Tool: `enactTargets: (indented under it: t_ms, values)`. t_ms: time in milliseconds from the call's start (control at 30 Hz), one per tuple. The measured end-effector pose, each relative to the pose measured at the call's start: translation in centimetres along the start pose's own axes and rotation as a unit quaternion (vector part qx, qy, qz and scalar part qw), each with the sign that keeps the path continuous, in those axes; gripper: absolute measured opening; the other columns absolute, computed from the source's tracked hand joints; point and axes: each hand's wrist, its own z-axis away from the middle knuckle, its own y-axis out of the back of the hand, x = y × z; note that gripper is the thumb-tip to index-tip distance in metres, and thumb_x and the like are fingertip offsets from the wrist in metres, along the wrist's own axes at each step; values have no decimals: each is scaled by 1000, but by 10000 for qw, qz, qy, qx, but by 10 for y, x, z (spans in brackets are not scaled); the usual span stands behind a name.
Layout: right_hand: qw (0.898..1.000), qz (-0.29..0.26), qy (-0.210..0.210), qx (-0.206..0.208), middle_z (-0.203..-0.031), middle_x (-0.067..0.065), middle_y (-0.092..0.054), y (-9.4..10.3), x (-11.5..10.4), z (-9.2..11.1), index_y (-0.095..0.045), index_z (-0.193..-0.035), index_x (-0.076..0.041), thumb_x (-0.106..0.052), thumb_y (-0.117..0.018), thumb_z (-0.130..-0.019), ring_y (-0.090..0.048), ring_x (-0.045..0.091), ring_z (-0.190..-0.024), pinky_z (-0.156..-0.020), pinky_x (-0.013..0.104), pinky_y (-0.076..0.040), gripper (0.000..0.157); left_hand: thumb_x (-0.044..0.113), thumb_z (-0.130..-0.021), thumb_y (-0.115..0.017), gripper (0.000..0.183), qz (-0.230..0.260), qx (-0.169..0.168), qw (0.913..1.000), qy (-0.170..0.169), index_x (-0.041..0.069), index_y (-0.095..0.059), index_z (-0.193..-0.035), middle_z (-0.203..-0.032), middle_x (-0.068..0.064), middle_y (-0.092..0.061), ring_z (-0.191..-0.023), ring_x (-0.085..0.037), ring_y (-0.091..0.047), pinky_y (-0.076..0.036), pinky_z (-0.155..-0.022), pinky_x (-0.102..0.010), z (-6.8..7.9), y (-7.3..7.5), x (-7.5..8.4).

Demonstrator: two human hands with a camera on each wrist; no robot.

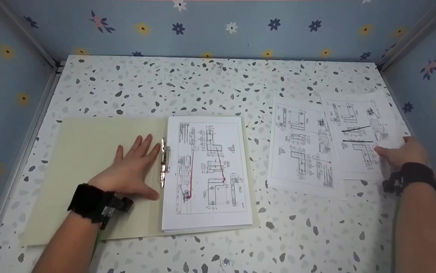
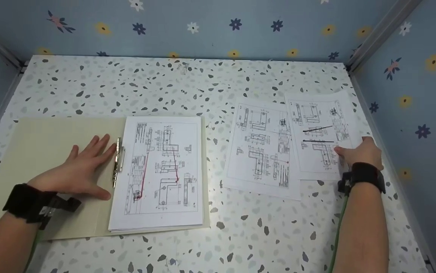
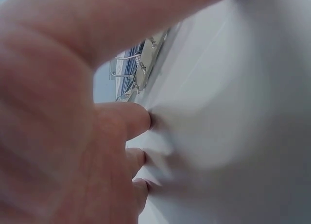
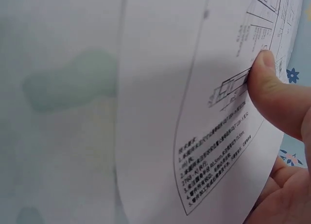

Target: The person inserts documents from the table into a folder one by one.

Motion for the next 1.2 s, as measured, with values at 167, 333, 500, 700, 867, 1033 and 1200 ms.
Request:
enactTargets:
  t_ms: [167,333,500,700,867,1033,1200]
  values:
    - [9985,243,307,377,-144,44,-30,-4,1,-1,-14,-151,15,-45,-63,-95,-34,60,-129,-108,64,-28,95,56,-55,-91,139,45,-5,10000,-18,11,-12,-161,-166,-15,9,-150,-39,13,7,-106,-76,0,0,0]
    - [9982,214,444,355,-148,43,-22,0,4,1,-11,-152,12,-48,-56,-98,-23,61,-135,-110,66,-23,93,55,-55,-91,139,61,2,10000,0,11,-12,-161,-166,-15,9,-150,-39,13,7,-107,-75,0,0,0]
    - [9966,-765,93,289,-151,38,-28,6,7,1,-12,-156,2,-52,-51,-99,-33,54,-135,-109,63,-29,88,57,-54,-91,140,56,14,10000,20,12,-12,-161,-166,-14,9,-150,-38,13,7,-107,-75,1,0,0]
    - [9697,-2218,-233,996,-120,2,-56,10,2,4,-35,-155,-15,-56,-50,-96,-56,13,-98,-77,26,-48,73,57,-54,-91,140,44,1,10000,7,11,-12,-161,-166,-15,9,-150,-39,12,7,-107,-75,1,0,0]
    - [9258,-3577,-163,1214,-116,-14,-57,15,-14,10,-41,-150,-28,-49,-55,-95,-56,2,-97,-72,13,-45,61,56,-55,-91,139,49,-2,10000,-11,10,-12,-160,-166,-16,9,-150,-40,13,7,-106,-76,2,1,0]
    - [8735,-4806,49,768,-124,-9,-60,12,-37,19,-47,-146,-30,-42,-60,-95,-58,7,-103,-73,17,-45,54,55,-55,-91,139,90,7,10000,-20,11,-12,-161,-166,-16,9,-150,-41,12,7,-106,-76,1,1,0]
    - [8500,-5239,291,466,-122,-6,-63,-4,-65,32,-53,-143,-25,-36,-59,-97,-58,9,-97,-67,20,-42,47,56,-55,-91,139,94,3,9999,-62,10,-13,-160,-166,-17,8,-150,-41,12,6,-106,-76,1,1,0]
